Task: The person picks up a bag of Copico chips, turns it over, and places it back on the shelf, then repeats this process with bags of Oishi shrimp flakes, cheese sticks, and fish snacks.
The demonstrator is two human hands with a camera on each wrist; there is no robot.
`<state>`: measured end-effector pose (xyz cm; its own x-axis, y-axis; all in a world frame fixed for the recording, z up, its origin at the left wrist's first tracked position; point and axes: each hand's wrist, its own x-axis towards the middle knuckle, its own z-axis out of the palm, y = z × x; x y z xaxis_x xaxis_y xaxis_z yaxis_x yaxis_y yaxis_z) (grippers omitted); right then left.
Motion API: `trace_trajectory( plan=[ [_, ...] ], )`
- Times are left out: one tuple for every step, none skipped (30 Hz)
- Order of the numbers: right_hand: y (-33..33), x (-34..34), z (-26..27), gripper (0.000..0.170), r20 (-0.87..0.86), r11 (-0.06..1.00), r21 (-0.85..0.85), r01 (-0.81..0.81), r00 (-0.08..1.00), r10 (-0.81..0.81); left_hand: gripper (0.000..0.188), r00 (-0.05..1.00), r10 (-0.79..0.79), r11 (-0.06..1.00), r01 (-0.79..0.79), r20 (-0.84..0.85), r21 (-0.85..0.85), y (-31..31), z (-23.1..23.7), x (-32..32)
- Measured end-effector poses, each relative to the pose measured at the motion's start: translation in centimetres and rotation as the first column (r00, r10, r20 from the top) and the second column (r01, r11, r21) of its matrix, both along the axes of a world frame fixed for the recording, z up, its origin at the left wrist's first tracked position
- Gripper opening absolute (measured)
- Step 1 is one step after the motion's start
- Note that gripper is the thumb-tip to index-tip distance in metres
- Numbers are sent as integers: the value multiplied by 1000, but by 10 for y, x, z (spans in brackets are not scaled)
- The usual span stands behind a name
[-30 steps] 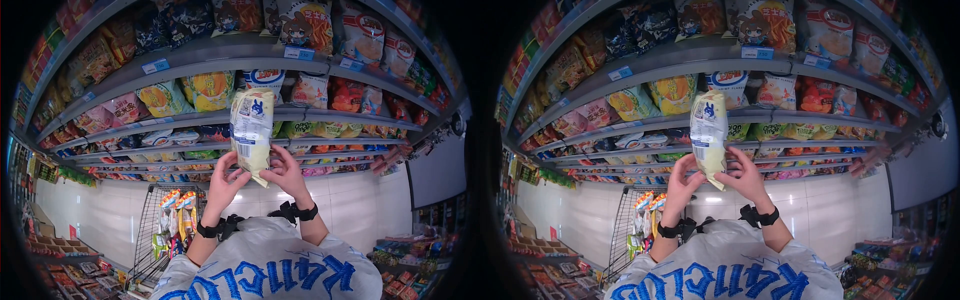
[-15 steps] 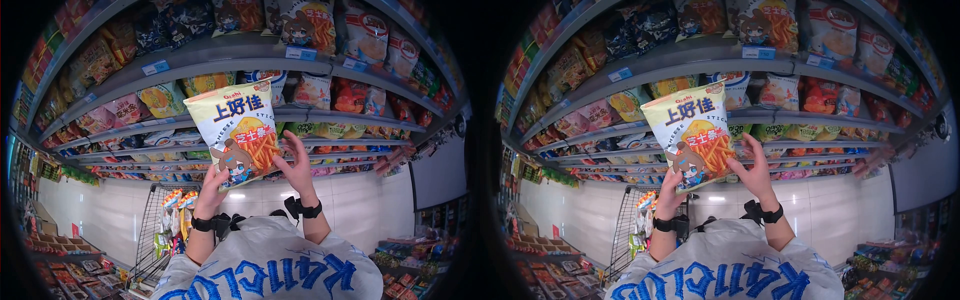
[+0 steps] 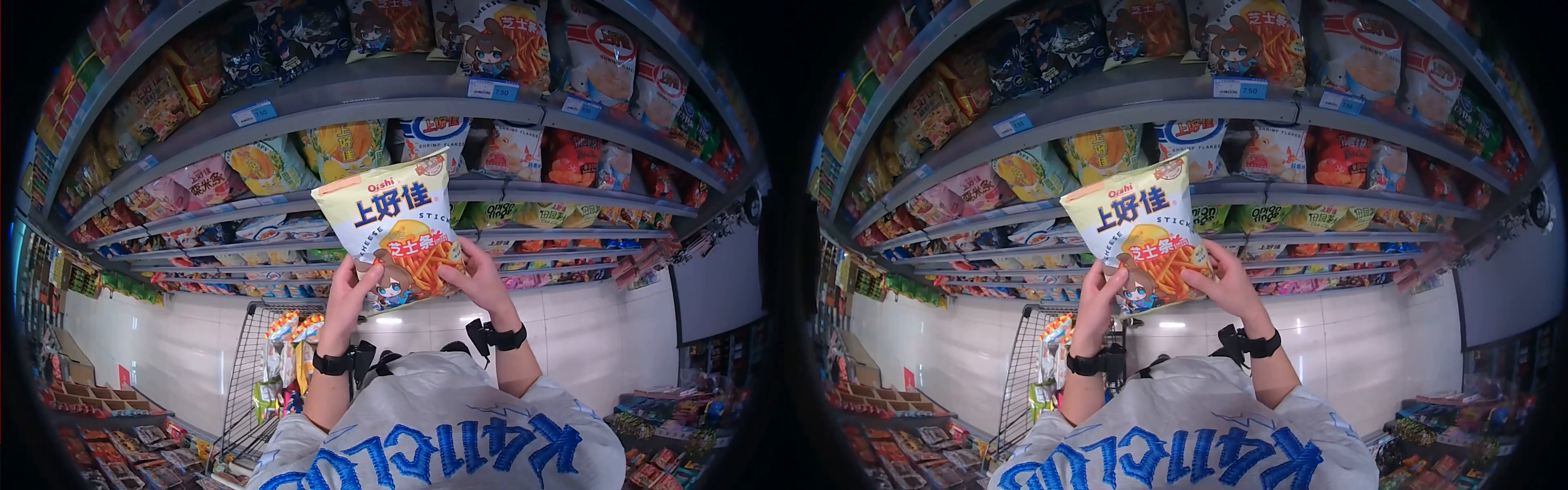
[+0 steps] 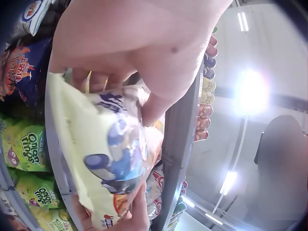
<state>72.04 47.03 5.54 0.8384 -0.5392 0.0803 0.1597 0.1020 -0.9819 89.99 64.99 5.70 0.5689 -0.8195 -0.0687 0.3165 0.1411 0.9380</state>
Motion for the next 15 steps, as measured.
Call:
trace_trajectory(
  plan=[
    [-1,0,-2,54,-14,999,-53,-5,1000,4,43,999,1,1000,-3,52,28,1,3,0],
    [-2,-1,-2,55,-29,994,-105,-10,1000,7,38,996,-4,1000,3,84,6,2,3,0],
    [-3,-2,-1,55,-31,995,-103,-9,1000,6,38,997,-4,1000,4,81,7,2,-1,1],
    [-4,-2,1,56,-50,969,-246,17,998,-30,35,985,-10,1000,14,173,-19,1,-7,2],
    [-5,-2,3,58,-63,922,-384,39,996,-69,33,965,-13,999,26,264,-44,0,-9,3],
    [-5,-3,-2,64,-49,935,-353,45,997,-67,33,965,-15,999,27,263,-43,-1,-10,4],
    [-6,-2,-2,64,-50,935,-352,46,997,-67,38,916,51,997,-24,398,-72,-4,-9,6],
    [-5,0,3,65,-2,919,-389,65,997,-71,44,846,115,992,-70,521,-106,-7,-8,7],
    [-4,0,5,67,44,902,-423,85,996,-73,49,756,177,983,-110,630,-145,-9,-8,7],
    [-5,0,5,71,56,903,-427,56,998,-35,58,679,122,991,-42,724,-128,-6,-6,12],
    [-6,0,1,71,54,903,-426,55,998,-36,58,680,121,991,-41,723,-127,-6,-3,11],
    [-6,2,-4,71,67,897,-436,72,997,-48,57,691,115,992,-41,714,-120,-6,0,10],
    [-7,3,-9,72,80,890,-447,89,995,-59,56,701,109,993,-41,705,-113,-5,3,9],
    [-7,3,-9,74,79,907,-413,83,995,-55,54,707,115,993,-53,698,-109,-6,3,8],
    [-7,2,-8,74,78,907,-412,81,995,-54,54,707,115,993,-55,697,-108,-5,3,9]
  ],
)
